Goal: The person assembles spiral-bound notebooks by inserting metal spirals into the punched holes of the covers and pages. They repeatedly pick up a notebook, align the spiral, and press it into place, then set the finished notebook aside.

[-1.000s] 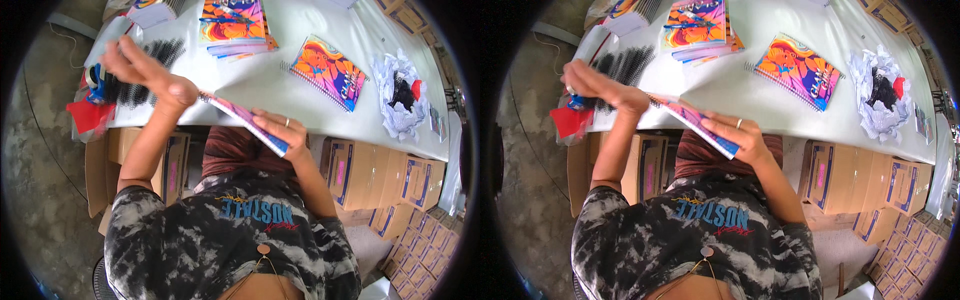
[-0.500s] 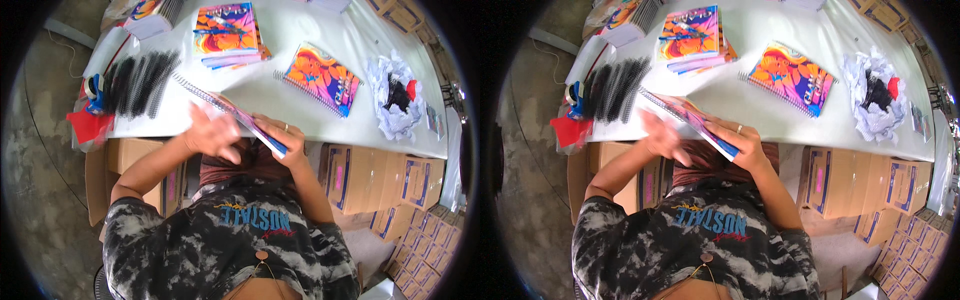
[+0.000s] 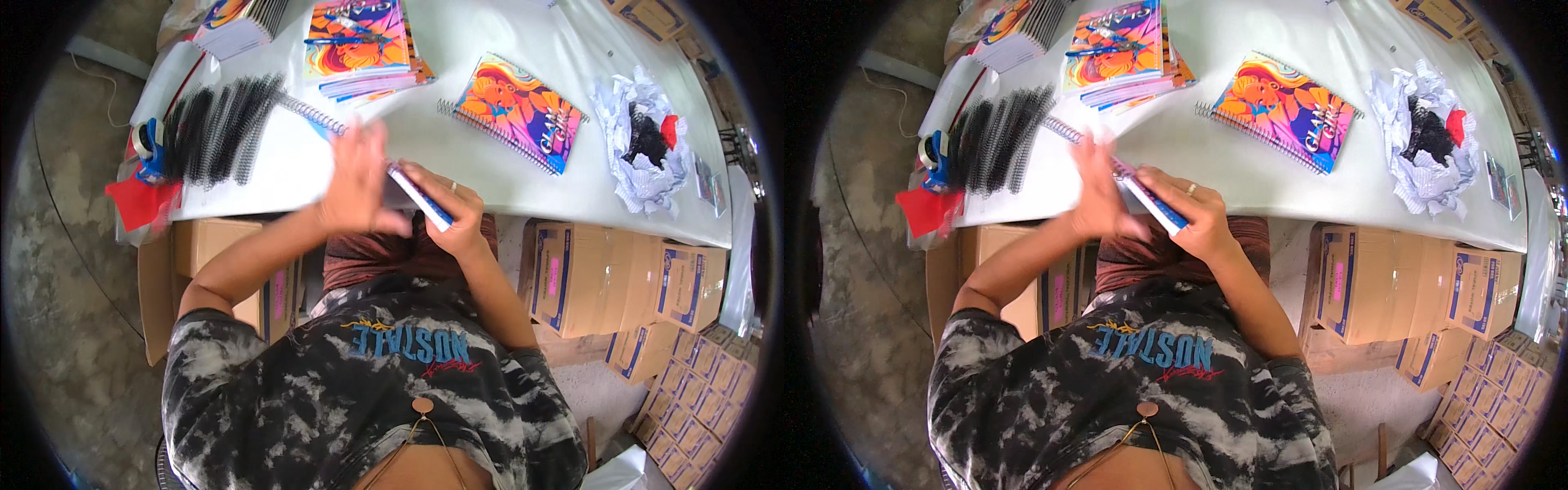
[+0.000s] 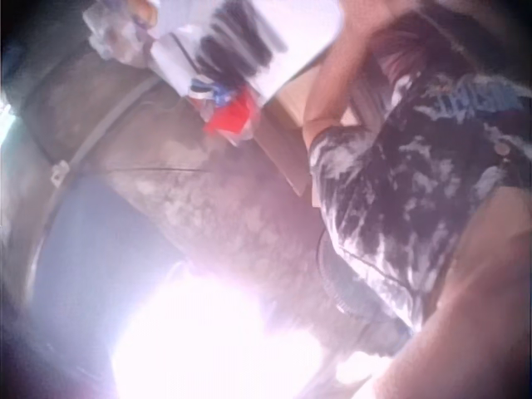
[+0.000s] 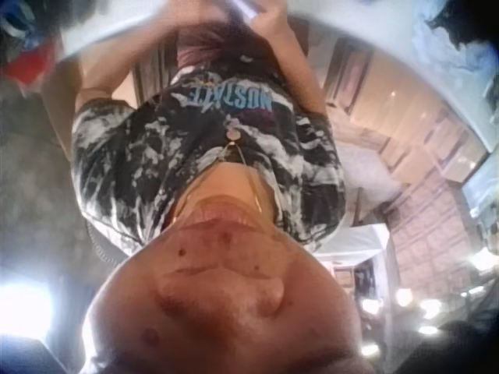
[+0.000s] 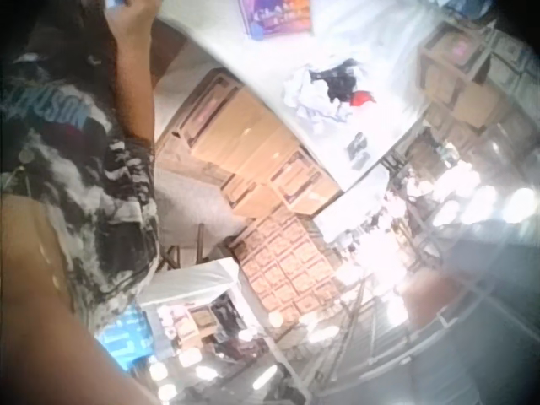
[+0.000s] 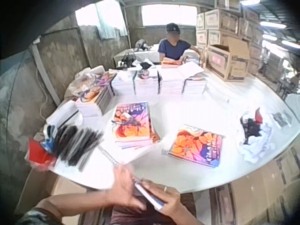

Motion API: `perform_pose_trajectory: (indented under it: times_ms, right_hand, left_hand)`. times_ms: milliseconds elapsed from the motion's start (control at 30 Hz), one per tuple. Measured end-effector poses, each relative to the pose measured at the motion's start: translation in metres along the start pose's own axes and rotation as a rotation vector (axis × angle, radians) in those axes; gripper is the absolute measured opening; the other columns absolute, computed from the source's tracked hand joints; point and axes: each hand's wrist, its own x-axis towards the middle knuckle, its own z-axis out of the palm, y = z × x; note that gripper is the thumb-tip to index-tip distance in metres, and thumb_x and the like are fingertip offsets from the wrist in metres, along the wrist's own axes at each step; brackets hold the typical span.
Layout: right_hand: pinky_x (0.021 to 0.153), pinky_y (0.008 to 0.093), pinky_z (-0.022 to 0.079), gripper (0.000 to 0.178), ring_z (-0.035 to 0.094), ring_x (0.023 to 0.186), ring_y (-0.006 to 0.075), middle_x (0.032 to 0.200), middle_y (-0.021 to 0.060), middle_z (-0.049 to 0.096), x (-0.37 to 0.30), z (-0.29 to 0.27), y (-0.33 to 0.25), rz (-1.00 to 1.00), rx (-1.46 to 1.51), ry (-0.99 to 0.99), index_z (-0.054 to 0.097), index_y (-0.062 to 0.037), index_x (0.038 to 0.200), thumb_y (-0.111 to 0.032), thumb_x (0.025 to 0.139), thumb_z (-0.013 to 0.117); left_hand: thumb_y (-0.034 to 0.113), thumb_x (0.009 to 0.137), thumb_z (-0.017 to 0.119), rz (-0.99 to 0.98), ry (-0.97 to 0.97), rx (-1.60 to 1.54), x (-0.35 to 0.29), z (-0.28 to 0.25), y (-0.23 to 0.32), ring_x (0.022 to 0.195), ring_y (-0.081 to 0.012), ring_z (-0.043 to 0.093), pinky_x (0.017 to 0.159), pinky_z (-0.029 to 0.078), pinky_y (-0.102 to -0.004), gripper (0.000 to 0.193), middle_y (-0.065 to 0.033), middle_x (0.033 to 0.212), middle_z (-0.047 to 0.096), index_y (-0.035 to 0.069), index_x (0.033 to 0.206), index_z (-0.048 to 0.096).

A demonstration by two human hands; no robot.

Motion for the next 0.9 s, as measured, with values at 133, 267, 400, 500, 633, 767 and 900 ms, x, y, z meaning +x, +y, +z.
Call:
perform_pose_trajectory:
  times_ms: [133,267,400,500,633,767,900]
  right_hand:
    - [0.08,0.0331,0.051,0.037,0.063,0.096,0.0277,0.107,0.0158,0.063,-0.002,-0.001,-0.001,0.016,-0.01,-0.034,0.061,-0.0003,0.108,0.005,0.072,0.061]
    - [0.079,0.0327,0.051,0.039,0.064,0.094,0.0268,0.104,0.0158,0.063,-0.005,0.009,-0.003,0.081,0.02,-0.041,0.059,-0.0009,0.111,0.004,0.072,0.062]
    - [0.077,0.032,0.051,0.042,0.064,0.092,0.0277,0.105,0.0162,0.063,-0.009,0.002,0.015,0.138,0.104,0.054,0.058,-0.0017,0.112,0.005,0.071,0.062]
    - [0.078,0.0319,0.051,0.044,0.064,0.092,0.0276,0.105,0.0162,0.063,-0.004,0.001,-0.001,0.051,0.016,-0.059,0.058,-0.0018,0.112,0.006,0.069,0.063]
    - [0.078,0.0323,0.051,0.044,0.064,0.091,0.0276,0.105,0.0161,0.063,-0.008,0.0,0.001,0.138,0.046,0.001,0.057,-0.0017,0.114,-0.001,0.071,0.065]
    - [0.076,0.0326,0.051,0.047,0.064,0.09,0.0277,0.105,0.0157,0.063,-0.005,-0.005,0.001,0.1,0.046,-0.011,0.057,-0.004,0.115,0.0,0.068,0.064]
    - [0.073,0.0323,0.051,0.045,0.065,0.086,0.0268,0.103,0.0131,0.064,-0.015,0.001,0.014,0.155,0.031,-0.005,0.057,-0.004,0.115,-0.004,0.07,0.064]
  left_hand:
    - [0.081,0.067,0.041,0.262,0.016,0.199,0.035,-0.036,0.033,0.113,-0.0466,0.037,0.096,0.02,-0.0638,0.103,-0.0339,0.121,0.039,-0.003,0.128,0.04]
    - [0.083,0.066,0.036,0.103,0.439,0.332,0.077,-0.03,0.039,0.117,-0.0442,0.034,0.098,0.02,-0.0596,0.108,-0.0347,0.125,0.033,-0.005,0.13,0.037]
    - [0.079,0.068,0.041,0.612,0.036,0.257,0.027,-0.008,0.051,0.12,-0.0372,0.036,0.099,0.024,-0.059,0.095,-0.0222,0.124,0.043,0.01,0.133,0.039]
    - [0.079,0.068,0.042,0.199,0.189,0.155,0.071,-0.044,0.037,0.113,-0.0389,0.039,0.09,0.029,-0.0604,0.096,-0.021,0.119,0.046,0.007,0.132,0.039]
    - [0.078,0.064,0.047,0.304,0.106,0.121,0.048,0.006,0.051,0.118,-0.0502,0.032,0.091,0.027,-0.0625,0.103,-0.0298,0.127,0.036,0.001,0.133,0.035]
    - [0.079,0.066,0.043,0.357,0.24,0.373,0.065,-0.014,0.058,0.125,-0.0476,0.024,0.098,0.017,-0.0631,0.094,-0.0231,0.131,0.037,0.012,0.132,0.042]
    - [0.076,0.068,0.046,0.221,0.311,0.115,0.091,-0.007,0.066,0.127,-0.0485,0.022,0.099,0.016,-0.0626,0.095,-0.0268,0.137,0.028,0.008,0.134,0.037]
